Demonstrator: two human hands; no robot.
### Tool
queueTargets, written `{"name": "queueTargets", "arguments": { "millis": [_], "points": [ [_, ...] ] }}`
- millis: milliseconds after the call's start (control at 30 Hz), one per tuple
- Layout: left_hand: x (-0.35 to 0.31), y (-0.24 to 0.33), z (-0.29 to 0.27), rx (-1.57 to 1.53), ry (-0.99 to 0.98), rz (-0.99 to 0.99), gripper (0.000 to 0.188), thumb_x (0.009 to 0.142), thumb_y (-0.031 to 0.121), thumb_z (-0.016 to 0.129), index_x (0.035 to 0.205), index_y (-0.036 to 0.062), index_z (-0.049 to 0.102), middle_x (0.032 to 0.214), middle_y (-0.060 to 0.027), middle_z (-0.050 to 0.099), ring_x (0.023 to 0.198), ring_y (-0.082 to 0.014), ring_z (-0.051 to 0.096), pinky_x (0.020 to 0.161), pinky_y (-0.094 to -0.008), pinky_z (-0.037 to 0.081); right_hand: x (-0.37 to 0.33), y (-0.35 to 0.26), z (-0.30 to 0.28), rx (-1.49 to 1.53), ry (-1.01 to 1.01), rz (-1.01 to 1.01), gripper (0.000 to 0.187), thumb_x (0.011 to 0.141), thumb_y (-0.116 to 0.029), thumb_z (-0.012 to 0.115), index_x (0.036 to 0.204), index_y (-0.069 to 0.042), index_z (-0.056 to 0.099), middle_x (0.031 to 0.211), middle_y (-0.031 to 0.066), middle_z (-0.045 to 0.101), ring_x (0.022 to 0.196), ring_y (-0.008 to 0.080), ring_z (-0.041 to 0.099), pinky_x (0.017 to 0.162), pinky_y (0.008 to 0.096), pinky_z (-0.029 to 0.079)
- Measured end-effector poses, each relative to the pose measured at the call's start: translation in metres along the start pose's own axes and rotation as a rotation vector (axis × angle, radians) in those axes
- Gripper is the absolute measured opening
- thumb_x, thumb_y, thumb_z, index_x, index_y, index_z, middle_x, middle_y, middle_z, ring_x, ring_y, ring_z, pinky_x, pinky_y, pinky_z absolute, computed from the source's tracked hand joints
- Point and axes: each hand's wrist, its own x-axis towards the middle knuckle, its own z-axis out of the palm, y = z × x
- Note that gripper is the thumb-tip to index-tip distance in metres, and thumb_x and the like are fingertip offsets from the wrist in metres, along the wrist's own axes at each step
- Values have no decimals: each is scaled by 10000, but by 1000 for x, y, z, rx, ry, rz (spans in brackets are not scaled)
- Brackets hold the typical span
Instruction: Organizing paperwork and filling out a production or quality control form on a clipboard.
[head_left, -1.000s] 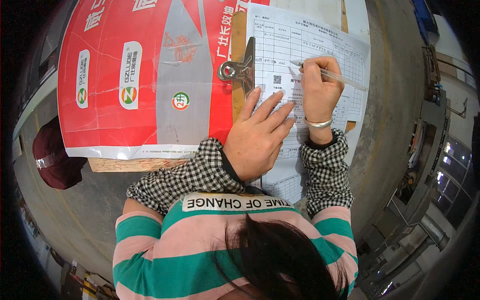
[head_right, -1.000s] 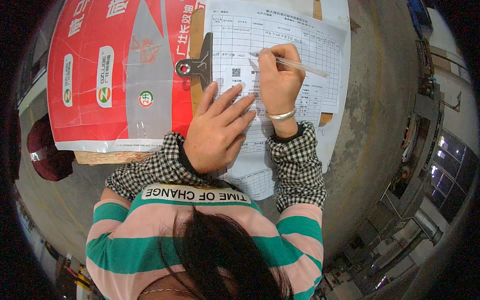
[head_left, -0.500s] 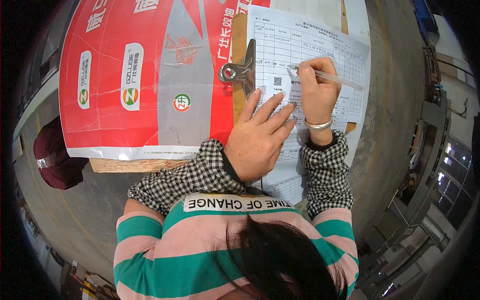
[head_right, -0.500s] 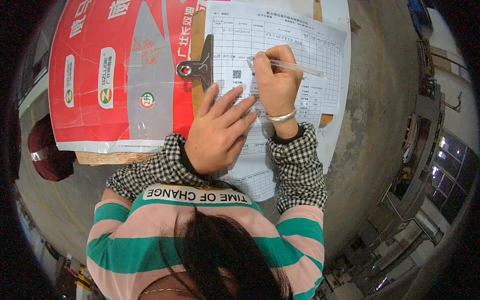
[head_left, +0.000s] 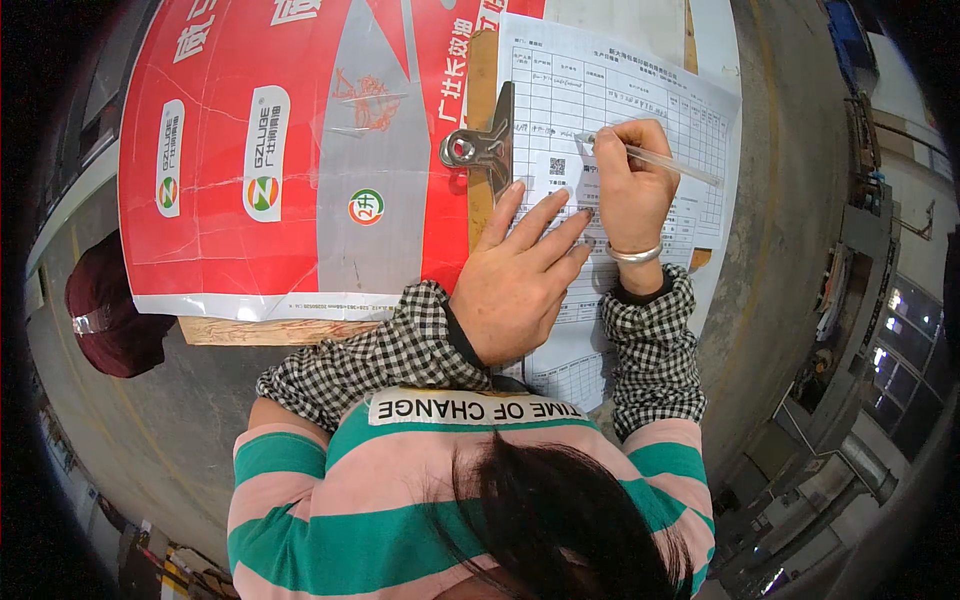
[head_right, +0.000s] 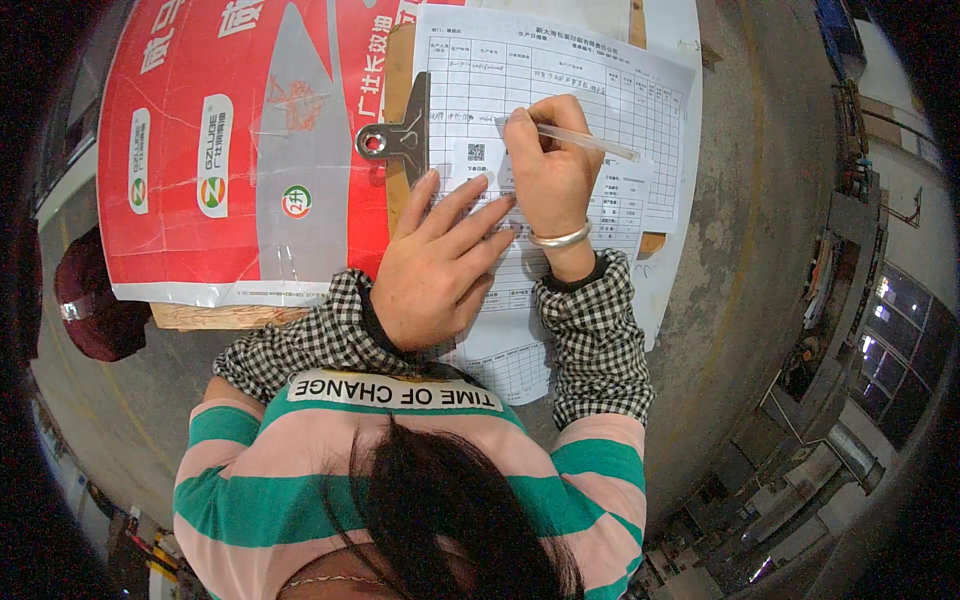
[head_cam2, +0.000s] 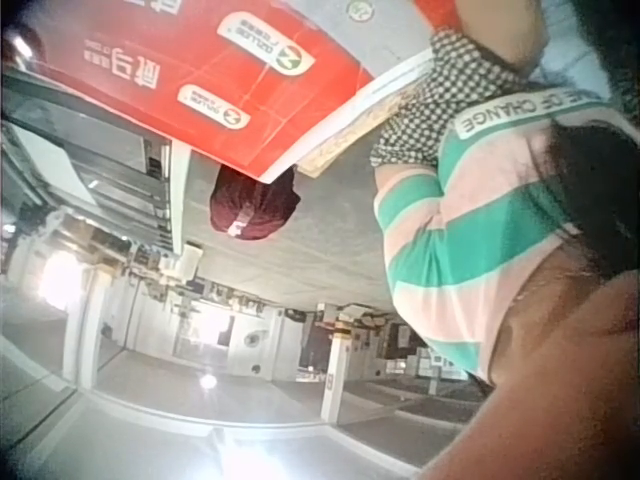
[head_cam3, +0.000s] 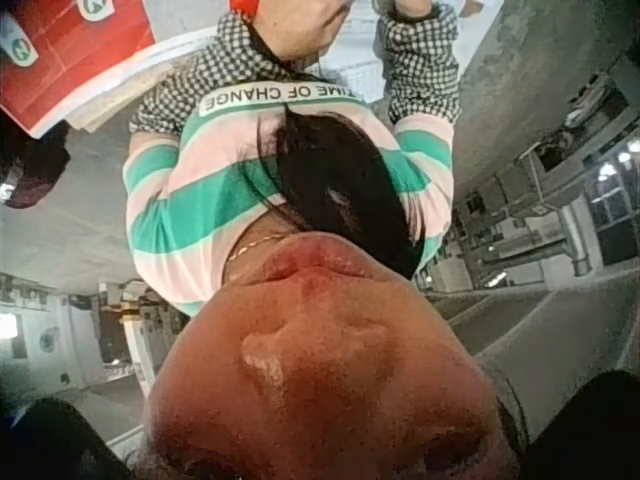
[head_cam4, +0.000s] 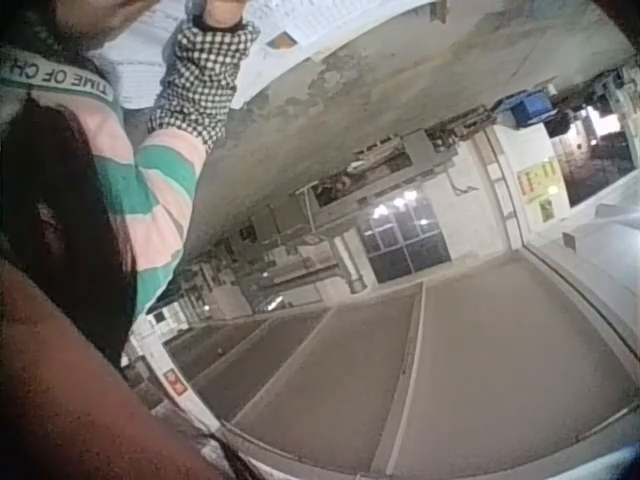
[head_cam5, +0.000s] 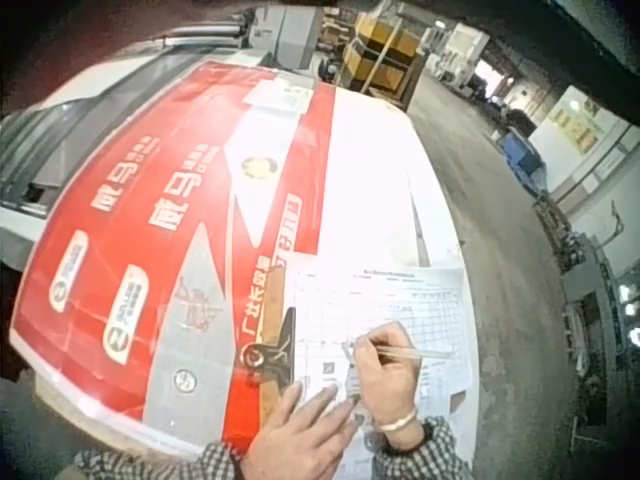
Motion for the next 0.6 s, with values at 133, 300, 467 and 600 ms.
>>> {"name": "queueTargets", "arguments": {
  "millis": [133,300,467,600],
  "points": [
    [0,0,0,4,-1,1,416,660,106,648,1068,47,587,1269,-96,480,1230,-300,385,1047,-535,195,-1,-2,-1,-14,-22,-4,103,790,-42,590,723,-8,520,611,4,535,528,44,453,463,211,374],
    [0,0,-1,5,-13,3,417,668,106,644,1075,47,583,1269,-100,479,1232,-302,384,1047,-537,192,0,-4,-1,-5,2,14,103,793,-42,588,726,-5,519,612,7,537,536,50,464,469,215,380],
    [0,0,0,-6,-4,4,416,665,105,645,1072,46,583,1270,-104,478,1235,-302,381,1047,-537,191,0,-3,-1,-11,19,6,105,794,-46,590,728,-2,520,613,8,537,541,49,464,473,215,382],
    [0,0,0,-4,-3,-1,415,660,106,649,1065,45,584,1271,-107,477,1236,-301,381,1047,-535,194,2,2,-1,-1,51,2,105,790,-50,595,727,0,529,616,1,542,545,42,456,470,211,373]
  ]
}}
